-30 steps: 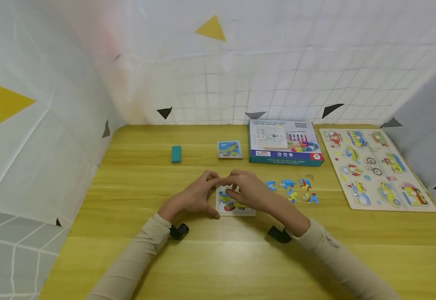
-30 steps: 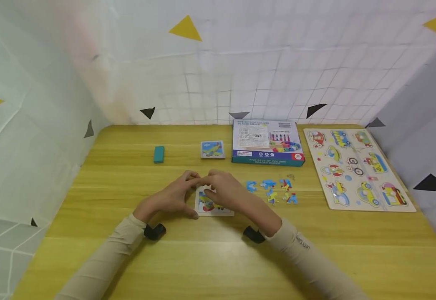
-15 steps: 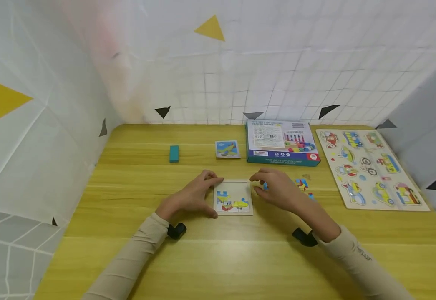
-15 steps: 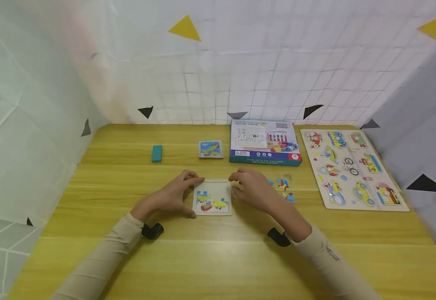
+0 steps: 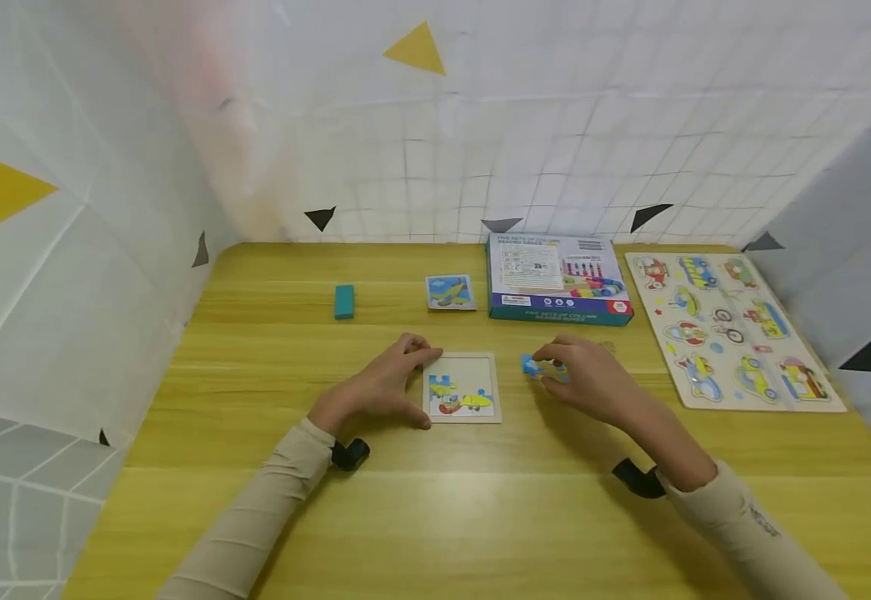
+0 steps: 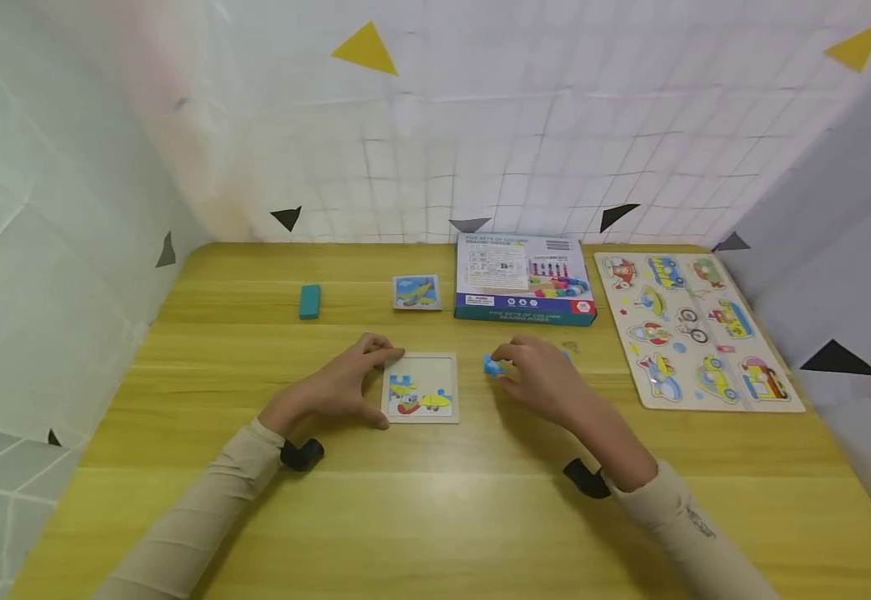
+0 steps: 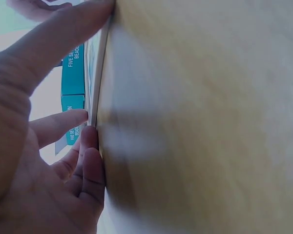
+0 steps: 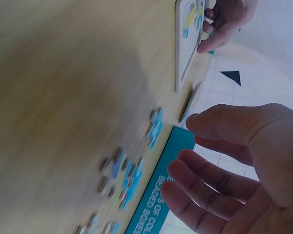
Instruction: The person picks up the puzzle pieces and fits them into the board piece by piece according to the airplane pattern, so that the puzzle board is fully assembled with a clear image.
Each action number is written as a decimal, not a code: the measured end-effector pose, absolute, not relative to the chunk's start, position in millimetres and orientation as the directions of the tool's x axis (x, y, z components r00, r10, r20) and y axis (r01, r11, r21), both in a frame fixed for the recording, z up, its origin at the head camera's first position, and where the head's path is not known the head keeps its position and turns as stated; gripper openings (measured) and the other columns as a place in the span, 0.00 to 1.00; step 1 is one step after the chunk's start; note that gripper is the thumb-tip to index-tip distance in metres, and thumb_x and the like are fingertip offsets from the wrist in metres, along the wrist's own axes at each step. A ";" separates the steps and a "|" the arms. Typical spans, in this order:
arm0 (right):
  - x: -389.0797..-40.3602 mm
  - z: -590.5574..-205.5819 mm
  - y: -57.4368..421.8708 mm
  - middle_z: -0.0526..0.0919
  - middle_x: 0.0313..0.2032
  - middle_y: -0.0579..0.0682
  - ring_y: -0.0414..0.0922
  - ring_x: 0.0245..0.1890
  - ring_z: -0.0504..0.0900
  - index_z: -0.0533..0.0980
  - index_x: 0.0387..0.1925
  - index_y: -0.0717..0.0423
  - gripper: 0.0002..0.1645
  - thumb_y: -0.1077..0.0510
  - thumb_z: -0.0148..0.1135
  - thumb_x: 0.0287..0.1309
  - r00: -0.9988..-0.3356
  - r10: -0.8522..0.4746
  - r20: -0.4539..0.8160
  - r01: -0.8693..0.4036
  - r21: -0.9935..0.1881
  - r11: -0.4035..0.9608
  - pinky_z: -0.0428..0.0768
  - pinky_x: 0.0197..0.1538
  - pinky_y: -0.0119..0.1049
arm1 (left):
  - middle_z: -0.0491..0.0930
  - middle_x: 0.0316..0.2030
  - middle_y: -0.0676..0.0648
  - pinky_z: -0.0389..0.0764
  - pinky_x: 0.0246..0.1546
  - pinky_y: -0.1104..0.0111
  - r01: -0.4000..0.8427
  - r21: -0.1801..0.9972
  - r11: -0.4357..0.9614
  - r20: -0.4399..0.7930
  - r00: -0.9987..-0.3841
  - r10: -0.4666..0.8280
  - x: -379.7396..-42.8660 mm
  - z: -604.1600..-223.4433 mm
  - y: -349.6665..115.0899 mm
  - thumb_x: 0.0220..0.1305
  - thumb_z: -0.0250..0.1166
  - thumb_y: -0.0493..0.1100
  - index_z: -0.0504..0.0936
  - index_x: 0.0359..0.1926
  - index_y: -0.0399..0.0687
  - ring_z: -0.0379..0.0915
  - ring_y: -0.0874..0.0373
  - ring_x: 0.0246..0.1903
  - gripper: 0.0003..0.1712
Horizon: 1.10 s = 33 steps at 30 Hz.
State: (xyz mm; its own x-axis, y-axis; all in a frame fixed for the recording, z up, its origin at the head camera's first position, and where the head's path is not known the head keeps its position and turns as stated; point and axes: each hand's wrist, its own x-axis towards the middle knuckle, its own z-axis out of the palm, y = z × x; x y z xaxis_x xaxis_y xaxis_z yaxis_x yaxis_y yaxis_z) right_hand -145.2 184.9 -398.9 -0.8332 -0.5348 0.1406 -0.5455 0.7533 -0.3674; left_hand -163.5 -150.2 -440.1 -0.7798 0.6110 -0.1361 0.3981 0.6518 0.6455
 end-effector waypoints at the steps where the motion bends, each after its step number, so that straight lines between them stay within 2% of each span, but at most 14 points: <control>1: -143.8 -398.7 187.7 0.83 0.41 0.55 0.52 0.37 0.83 0.84 0.45 0.62 0.17 0.66 0.73 0.51 -0.834 -0.534 0.138 -0.544 -0.365 0.756 0.82 0.38 0.46 | 0.57 0.66 0.49 0.64 0.64 0.60 0.397 0.646 0.652 -0.137 -0.780 0.611 -163.7 -439.9 -150.0 0.39 0.85 0.55 0.63 0.76 0.51 0.60 0.54 0.60 0.63; 9: -136.1 -399.7 202.9 0.83 0.40 0.55 0.52 0.37 0.83 0.84 0.45 0.63 0.19 0.66 0.75 0.48 -0.849 -0.517 0.114 -0.523 -0.333 0.785 0.81 0.40 0.48 | 0.57 0.66 0.49 0.64 0.64 0.61 0.394 0.643 0.656 -0.146 -0.778 0.611 -164.1 -438.9 -150.7 0.40 0.85 0.56 0.63 0.76 0.52 0.59 0.54 0.60 0.63; 17: -132.9 -405.6 214.3 0.81 0.38 0.54 0.51 0.38 0.81 0.84 0.44 0.62 0.19 0.64 0.77 0.47 -0.878 -0.474 0.072 -0.471 -0.317 0.823 0.80 0.39 0.47 | 0.56 0.66 0.49 0.64 0.64 0.60 0.408 0.632 0.659 -0.142 -0.775 0.615 -164.8 -440.4 -151.2 0.40 0.84 0.57 0.62 0.76 0.53 0.59 0.54 0.60 0.63; 26: -132.5 -410.0 218.5 0.81 0.37 0.53 0.47 0.34 0.77 0.84 0.43 0.61 0.20 0.64 0.79 0.44 -0.877 -0.477 0.067 -0.473 -0.303 0.828 0.79 0.37 0.44 | 0.56 0.65 0.49 0.64 0.64 0.60 0.407 0.636 0.655 -0.143 -0.772 0.619 -165.4 -440.4 -151.3 0.40 0.84 0.57 0.62 0.76 0.53 0.59 0.54 0.60 0.63; 33: -134.0 -414.9 219.8 0.79 0.35 0.51 0.46 0.32 0.77 0.84 0.42 0.59 0.19 0.65 0.78 0.44 -0.881 -0.470 0.054 -0.459 -0.338 0.822 0.78 0.36 0.42 | 0.56 0.66 0.49 0.64 0.65 0.60 0.409 0.635 0.655 -0.142 -0.772 0.620 -166.3 -441.9 -151.4 0.41 0.84 0.57 0.62 0.76 0.53 0.59 0.54 0.59 0.63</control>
State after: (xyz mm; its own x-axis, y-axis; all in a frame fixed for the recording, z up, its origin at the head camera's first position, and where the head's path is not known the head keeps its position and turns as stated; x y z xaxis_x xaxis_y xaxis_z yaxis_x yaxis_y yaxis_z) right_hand -134.0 219.8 -414.9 -0.8810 -0.4700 0.0540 -0.4590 0.8218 -0.3376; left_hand -166.3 -151.4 -441.9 -0.7716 0.6200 -0.1424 0.4092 0.6551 0.6352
